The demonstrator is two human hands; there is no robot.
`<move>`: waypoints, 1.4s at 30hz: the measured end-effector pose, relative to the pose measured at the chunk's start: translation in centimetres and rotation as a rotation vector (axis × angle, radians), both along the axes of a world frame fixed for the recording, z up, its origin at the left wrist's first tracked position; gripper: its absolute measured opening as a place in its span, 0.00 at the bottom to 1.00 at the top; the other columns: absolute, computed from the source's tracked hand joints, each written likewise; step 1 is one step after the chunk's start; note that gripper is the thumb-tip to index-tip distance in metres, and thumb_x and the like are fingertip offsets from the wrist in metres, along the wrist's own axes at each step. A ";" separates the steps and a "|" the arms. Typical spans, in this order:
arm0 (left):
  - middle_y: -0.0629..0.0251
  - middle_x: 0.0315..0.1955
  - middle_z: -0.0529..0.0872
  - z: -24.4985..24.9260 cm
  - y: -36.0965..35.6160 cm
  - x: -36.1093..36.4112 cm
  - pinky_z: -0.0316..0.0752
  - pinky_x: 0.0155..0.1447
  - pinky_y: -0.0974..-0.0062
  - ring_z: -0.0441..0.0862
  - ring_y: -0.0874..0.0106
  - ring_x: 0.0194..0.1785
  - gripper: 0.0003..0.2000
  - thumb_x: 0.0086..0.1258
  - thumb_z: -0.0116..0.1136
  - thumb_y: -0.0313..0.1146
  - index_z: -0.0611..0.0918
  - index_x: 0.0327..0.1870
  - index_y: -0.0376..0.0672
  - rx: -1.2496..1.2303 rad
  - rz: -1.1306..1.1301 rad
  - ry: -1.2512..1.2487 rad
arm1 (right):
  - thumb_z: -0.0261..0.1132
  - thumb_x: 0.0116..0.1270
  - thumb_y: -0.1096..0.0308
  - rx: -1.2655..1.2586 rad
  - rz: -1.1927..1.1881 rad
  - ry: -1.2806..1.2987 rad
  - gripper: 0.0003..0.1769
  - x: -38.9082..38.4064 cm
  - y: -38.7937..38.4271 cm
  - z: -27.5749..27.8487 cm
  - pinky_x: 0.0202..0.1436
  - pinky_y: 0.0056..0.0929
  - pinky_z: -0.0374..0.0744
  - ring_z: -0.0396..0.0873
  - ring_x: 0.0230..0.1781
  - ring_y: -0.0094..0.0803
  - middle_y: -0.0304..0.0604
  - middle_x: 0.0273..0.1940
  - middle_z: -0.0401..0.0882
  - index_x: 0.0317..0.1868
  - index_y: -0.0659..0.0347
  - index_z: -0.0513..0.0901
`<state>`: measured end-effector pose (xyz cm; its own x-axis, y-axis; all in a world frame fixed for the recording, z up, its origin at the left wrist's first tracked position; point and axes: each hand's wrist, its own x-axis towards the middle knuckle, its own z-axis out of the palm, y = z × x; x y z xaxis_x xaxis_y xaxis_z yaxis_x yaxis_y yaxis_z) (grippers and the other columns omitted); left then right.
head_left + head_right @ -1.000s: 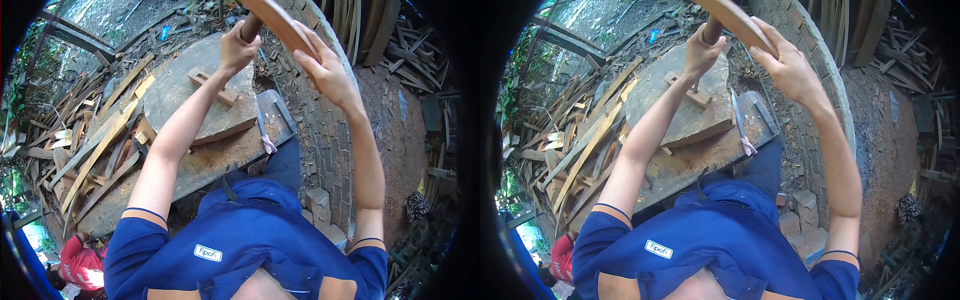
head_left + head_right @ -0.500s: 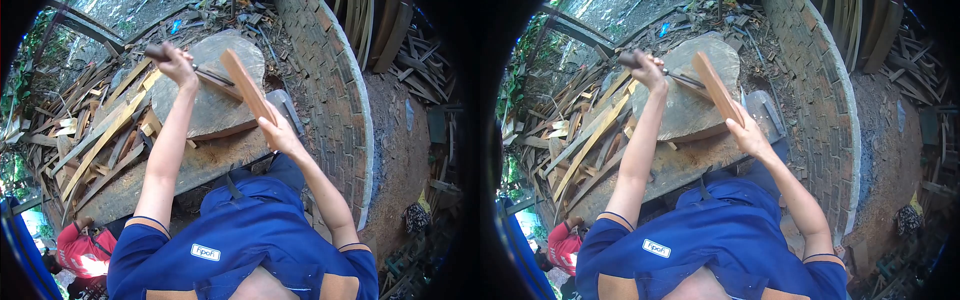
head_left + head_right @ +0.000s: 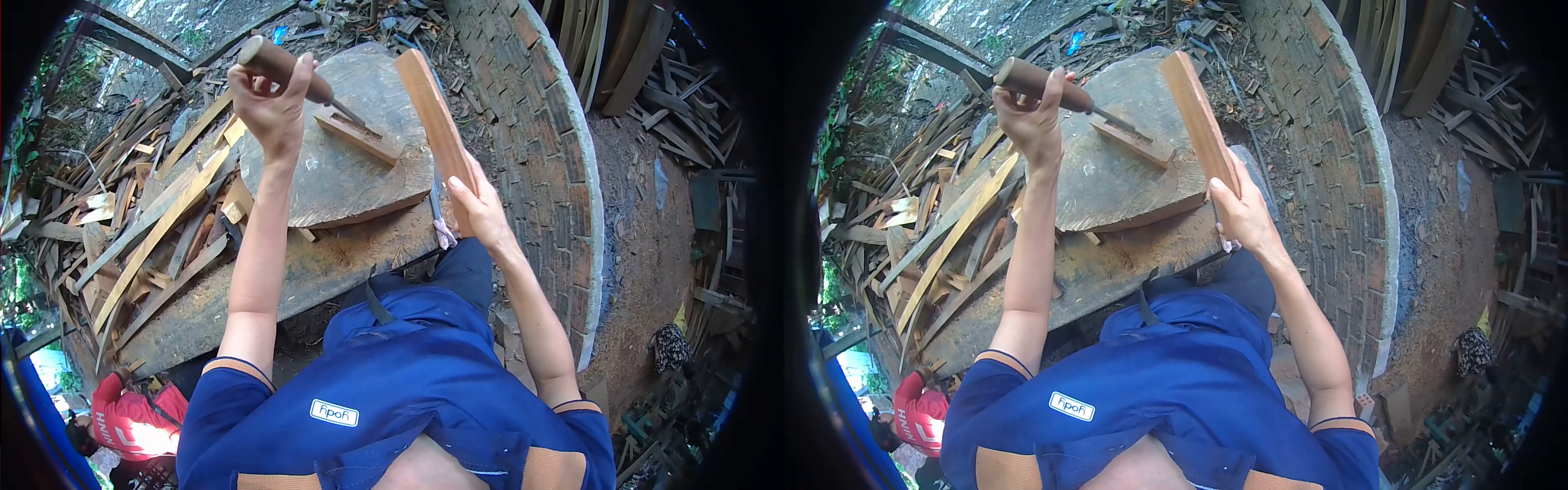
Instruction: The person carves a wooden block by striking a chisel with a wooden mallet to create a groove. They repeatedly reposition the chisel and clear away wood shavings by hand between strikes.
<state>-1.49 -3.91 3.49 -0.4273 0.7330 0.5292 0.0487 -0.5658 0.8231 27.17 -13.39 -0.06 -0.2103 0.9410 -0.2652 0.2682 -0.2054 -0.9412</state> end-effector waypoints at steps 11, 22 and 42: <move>0.65 0.26 0.76 -0.3 1.6 2.1 0.73 0.21 0.76 0.74 0.76 0.21 0.08 0.65 0.60 0.22 0.72 0.31 0.42 -0.009 0.127 -0.396 | 0.60 0.72 0.50 -0.057 -0.065 0.026 0.40 0.5 -0.8 -0.4 0.41 0.28 0.81 0.76 0.53 0.33 0.52 0.63 0.71 0.77 0.58 0.57; 0.65 0.23 0.78 -1.8 1.0 3.9 0.76 0.22 0.79 0.76 0.77 0.18 0.09 0.70 0.61 0.24 0.71 0.35 0.41 0.014 0.152 -0.274 | 0.60 0.72 0.51 -0.059 -0.037 0.064 0.38 0.1 -1.0 -0.4 0.22 0.24 0.75 0.73 0.22 0.23 0.46 0.44 0.76 0.77 0.54 0.58; 0.62 0.27 0.83 -2.4 -2.3 12.5 0.75 0.38 0.75 0.81 0.73 0.30 0.14 0.54 0.70 0.20 0.76 0.37 0.42 0.150 0.245 0.056 | 0.61 0.70 0.67 0.749 0.221 -0.451 0.34 -1.2 -0.3 14.7 0.57 0.44 0.81 0.82 0.56 0.48 0.55 0.59 0.80 0.76 0.49 0.62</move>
